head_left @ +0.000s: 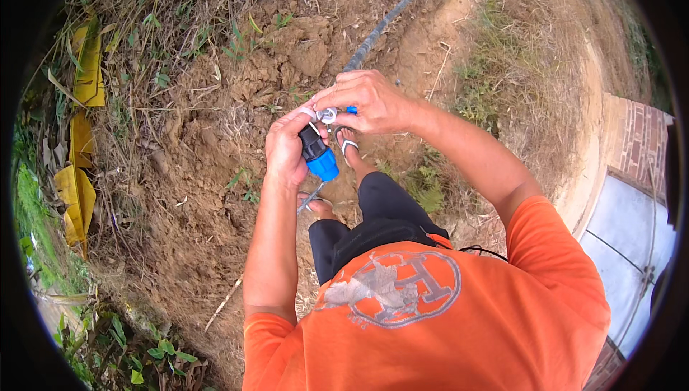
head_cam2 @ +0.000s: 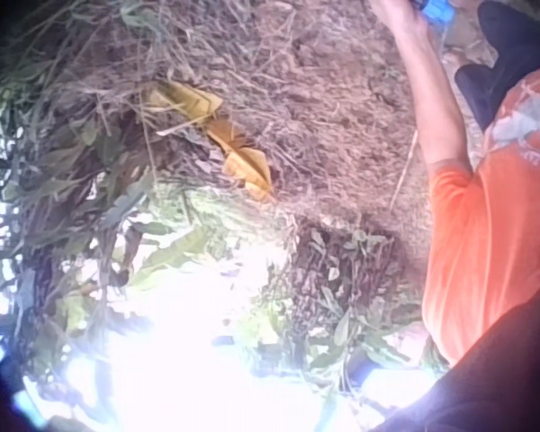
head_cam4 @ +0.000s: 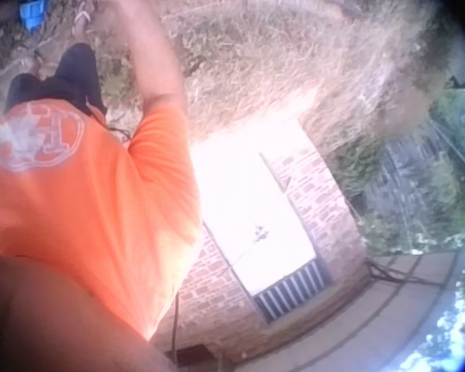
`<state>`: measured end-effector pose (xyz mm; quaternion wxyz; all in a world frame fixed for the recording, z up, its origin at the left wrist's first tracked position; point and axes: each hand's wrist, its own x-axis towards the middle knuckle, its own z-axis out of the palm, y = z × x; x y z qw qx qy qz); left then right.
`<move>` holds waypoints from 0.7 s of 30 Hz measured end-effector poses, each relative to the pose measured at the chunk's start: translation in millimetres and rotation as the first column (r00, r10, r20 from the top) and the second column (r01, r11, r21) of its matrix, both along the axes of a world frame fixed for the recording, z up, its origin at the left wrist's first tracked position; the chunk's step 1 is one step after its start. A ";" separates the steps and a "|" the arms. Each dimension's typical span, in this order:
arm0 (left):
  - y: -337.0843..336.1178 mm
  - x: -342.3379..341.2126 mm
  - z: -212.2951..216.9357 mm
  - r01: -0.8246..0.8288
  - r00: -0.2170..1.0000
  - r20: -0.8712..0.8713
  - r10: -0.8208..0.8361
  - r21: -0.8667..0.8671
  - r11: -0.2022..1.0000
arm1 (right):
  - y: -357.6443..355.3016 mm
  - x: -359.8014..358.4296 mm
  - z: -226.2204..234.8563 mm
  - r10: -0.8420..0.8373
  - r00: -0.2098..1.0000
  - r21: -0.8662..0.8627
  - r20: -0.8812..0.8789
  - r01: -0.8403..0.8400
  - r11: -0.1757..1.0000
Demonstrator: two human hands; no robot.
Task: The person uses red shears to cut a black irrigation pipe, then assembles a blue plastic connector with a white seal and attaches it to the pipe. The person repeats the process with a second connector, securing both fittings onto the pipe.
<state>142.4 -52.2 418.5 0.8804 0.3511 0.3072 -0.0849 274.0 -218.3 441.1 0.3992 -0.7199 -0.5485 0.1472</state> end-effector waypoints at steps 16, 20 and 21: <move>-0.9 -3.5 -3.6 -0.023 0.997 0.071 0.027 -0.057 0.998 | 10.3 -4.5 12.0 -0.043 0.991 -0.084 0.125 0.054 0.995; -1.6 -4.9 -0.6 -0.011 0.994 0.103 0.019 -0.077 0.997 | 11.4 -5.5 13.2 -0.050 0.990 -0.064 0.132 0.059 0.996; -1.6 -4.3 0.1 -0.011 0.994 0.108 0.020 -0.086 0.996 | 10.7 -4.6 13.8 -0.048 0.992 -0.058 0.120 0.056 0.997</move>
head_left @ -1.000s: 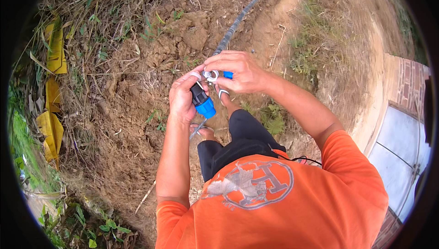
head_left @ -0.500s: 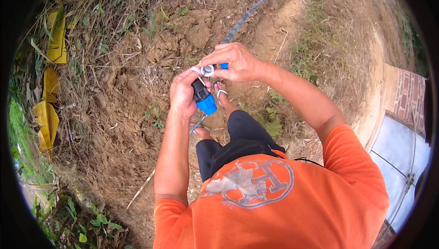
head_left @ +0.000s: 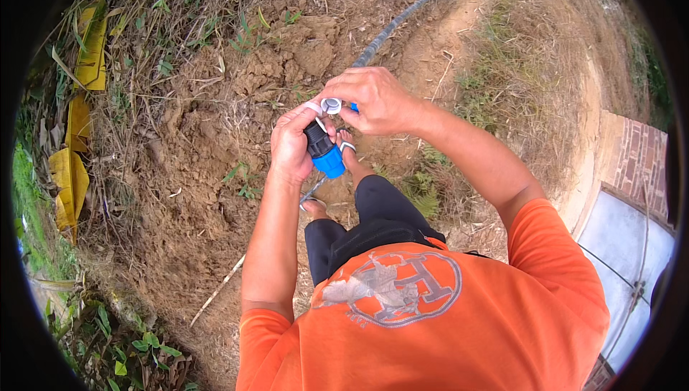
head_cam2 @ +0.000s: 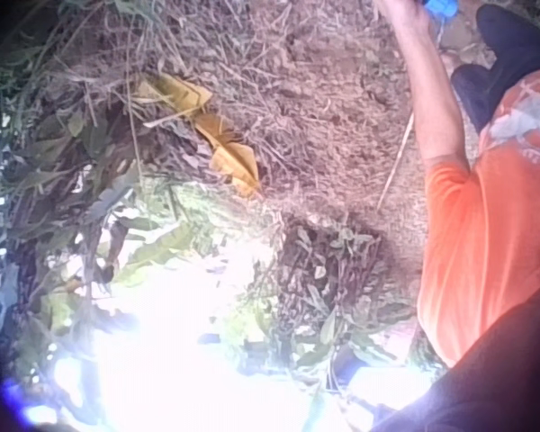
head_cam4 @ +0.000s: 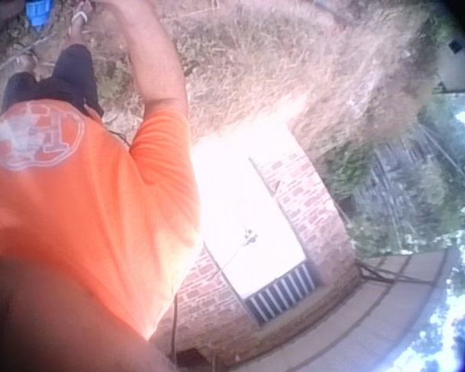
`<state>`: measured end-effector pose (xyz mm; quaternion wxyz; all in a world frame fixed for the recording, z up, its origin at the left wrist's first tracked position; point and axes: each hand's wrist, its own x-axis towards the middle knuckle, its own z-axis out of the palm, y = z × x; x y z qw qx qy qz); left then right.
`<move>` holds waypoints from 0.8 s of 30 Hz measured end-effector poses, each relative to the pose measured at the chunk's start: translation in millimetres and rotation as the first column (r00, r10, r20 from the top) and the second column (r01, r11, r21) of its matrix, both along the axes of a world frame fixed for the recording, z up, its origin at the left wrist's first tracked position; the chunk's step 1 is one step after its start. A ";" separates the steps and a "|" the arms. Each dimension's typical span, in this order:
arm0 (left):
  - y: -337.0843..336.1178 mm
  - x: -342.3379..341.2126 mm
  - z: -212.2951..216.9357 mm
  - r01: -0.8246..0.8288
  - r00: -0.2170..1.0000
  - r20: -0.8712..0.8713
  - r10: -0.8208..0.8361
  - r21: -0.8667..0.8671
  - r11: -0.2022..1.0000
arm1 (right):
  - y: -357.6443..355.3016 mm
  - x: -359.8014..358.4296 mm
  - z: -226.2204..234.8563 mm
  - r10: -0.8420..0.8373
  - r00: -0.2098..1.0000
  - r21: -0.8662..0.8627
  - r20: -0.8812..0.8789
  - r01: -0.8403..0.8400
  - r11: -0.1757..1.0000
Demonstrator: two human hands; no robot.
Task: The person uses red shears to cut a black irrigation pipe, then assembles a blue plastic connector with a white seal and attaches it to the pipe. The person repeats the process with a second connector, securing both fittings onto the pipe.
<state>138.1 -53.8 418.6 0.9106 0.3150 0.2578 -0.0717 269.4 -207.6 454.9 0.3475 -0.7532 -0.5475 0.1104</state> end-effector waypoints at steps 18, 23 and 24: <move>-13.5 4.1 2.0 -0.023 1.000 -0.003 0.023 0.135 0.991 | -10.8 4.8 2.6 -0.073 0.977 -0.011 -0.201 0.073 0.997; -20.4 7.6 1.0 -0.108 0.994 0.023 0.106 0.191 0.976 | -5.9 1.4 0.4 -0.108 0.977 0.062 -0.186 0.121 0.991; -21.9 9.8 1.9 -0.127 0.992 0.055 0.117 0.217 0.968 | -4.4 2.5 2.2 -0.127 0.969 0.079 -0.212 0.146 0.986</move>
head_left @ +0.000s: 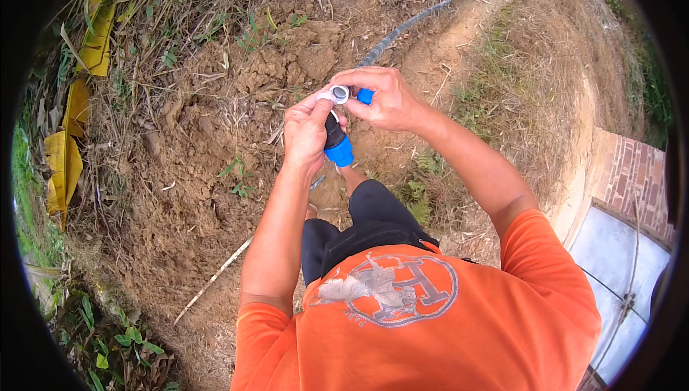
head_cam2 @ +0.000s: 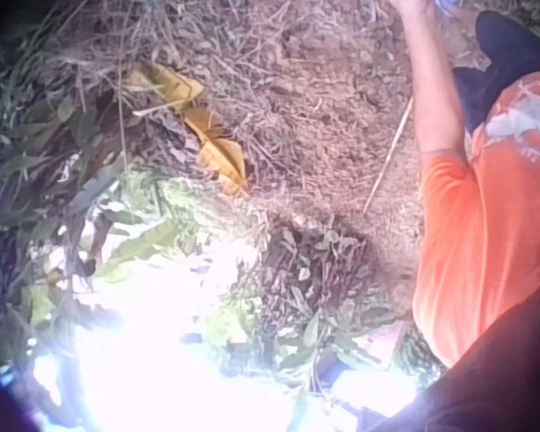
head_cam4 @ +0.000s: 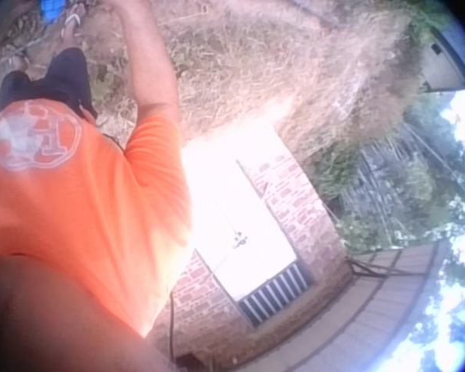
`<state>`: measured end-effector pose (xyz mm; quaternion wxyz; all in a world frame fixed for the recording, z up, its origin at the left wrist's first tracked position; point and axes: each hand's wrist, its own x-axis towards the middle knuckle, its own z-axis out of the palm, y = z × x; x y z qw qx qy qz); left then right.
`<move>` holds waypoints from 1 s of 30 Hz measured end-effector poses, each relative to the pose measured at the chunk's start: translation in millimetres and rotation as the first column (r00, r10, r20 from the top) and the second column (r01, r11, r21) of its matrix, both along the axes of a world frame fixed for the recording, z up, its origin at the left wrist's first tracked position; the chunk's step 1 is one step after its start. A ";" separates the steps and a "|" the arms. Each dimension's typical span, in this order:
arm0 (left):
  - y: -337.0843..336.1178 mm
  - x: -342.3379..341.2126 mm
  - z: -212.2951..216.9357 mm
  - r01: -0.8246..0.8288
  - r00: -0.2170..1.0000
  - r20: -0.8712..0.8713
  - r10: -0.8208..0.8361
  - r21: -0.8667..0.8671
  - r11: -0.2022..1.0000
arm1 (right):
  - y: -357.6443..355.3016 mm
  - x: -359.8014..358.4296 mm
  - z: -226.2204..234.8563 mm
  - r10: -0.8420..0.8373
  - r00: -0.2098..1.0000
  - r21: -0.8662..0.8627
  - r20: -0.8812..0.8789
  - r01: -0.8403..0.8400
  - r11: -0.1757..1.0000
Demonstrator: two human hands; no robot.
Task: The person uses red shears to cut a black irrigation pipe, then assembles a blue plastic connector with a white seal and attaches it to the pipe. The person repeats the process with a second connector, securing both fittings onto the pipe.
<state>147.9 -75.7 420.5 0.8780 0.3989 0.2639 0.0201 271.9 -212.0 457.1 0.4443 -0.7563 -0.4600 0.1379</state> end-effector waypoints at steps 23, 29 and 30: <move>13.6 28.8 -3.7 -0.136 0.986 -0.052 0.158 0.288 0.948 | 6.0 5.6 -64.6 -0.487 0.427 -0.141 -0.762 0.624 0.768; 11.4 30.9 -5.4 -0.187 0.975 -0.042 0.219 0.381 0.905 | 34.0 14.3 -82.4 -0.074 -0.123 -0.132 -0.990 0.577 0.806; 8.7 28.4 -6.8 -0.189 0.974 -0.038 0.224 0.409 0.893 | 38.0 11.5 -84.6 0.011 -0.144 -0.074 -0.990 0.574 0.816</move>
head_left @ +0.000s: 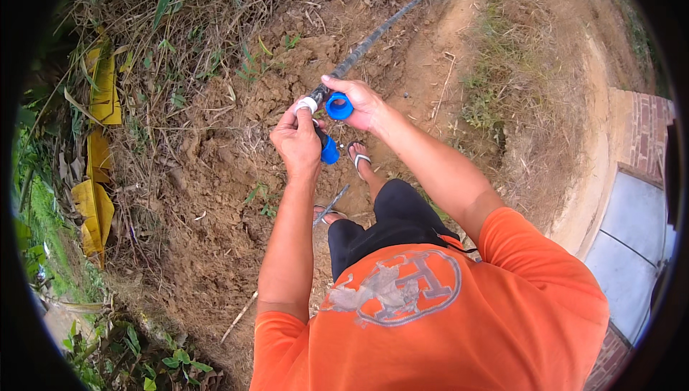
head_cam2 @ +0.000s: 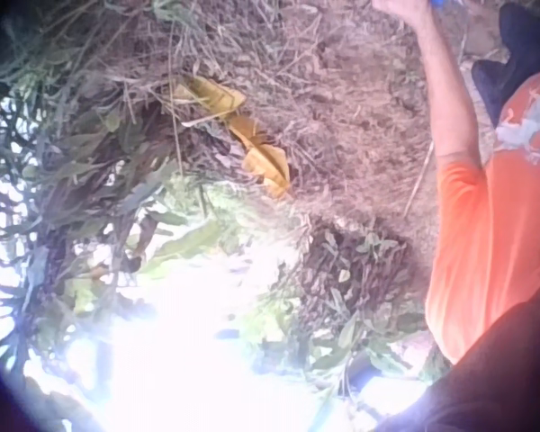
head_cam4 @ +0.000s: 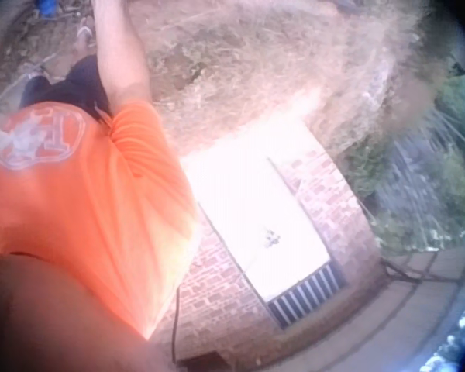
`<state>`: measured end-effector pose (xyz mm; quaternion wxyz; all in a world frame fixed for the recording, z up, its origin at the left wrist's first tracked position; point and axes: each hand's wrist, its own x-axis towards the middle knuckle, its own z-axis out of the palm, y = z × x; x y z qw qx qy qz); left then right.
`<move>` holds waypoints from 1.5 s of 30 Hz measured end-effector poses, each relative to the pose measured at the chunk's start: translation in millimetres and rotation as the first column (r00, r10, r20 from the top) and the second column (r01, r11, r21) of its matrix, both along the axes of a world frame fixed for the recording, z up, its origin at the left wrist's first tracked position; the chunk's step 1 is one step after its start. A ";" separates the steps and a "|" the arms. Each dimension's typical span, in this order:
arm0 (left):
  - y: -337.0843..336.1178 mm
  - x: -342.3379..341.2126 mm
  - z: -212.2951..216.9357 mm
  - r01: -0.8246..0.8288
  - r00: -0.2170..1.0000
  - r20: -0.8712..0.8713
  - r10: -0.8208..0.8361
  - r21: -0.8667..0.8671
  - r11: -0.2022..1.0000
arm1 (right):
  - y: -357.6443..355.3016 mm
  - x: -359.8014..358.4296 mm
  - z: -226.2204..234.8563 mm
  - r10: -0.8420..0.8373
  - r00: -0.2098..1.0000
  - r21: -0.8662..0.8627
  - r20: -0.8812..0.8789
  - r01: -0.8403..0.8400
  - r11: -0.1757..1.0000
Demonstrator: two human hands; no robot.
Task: The person uses red shears to cut a black irrigation pipe, then assembles a blue plastic connector with a white seal and attaches it to the pipe. The person repeats the process with a second connector, securing both fittings onto the pipe.
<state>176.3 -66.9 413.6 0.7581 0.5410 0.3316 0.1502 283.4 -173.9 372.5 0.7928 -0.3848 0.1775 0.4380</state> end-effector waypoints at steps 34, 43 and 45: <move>4.8 -22.8 5.8 -0.010 0.999 -0.049 0.015 0.087 0.996 | 9.0 -7.0 -4.4 -0.049 0.991 0.051 -0.121 0.055 0.997; 11.5 -22.5 8.5 0.089 0.994 -0.047 -0.099 -0.178 0.980 | 3.0 -11.0 -8.0 0.015 0.996 0.084 -0.086 -0.008 0.996; 19.0 -20.3 12.0 0.142 0.987 -0.016 -0.157 -0.341 0.929 | 2.0 -10.9 -9.6 0.024 0.995 0.090 -0.096 -0.015 0.996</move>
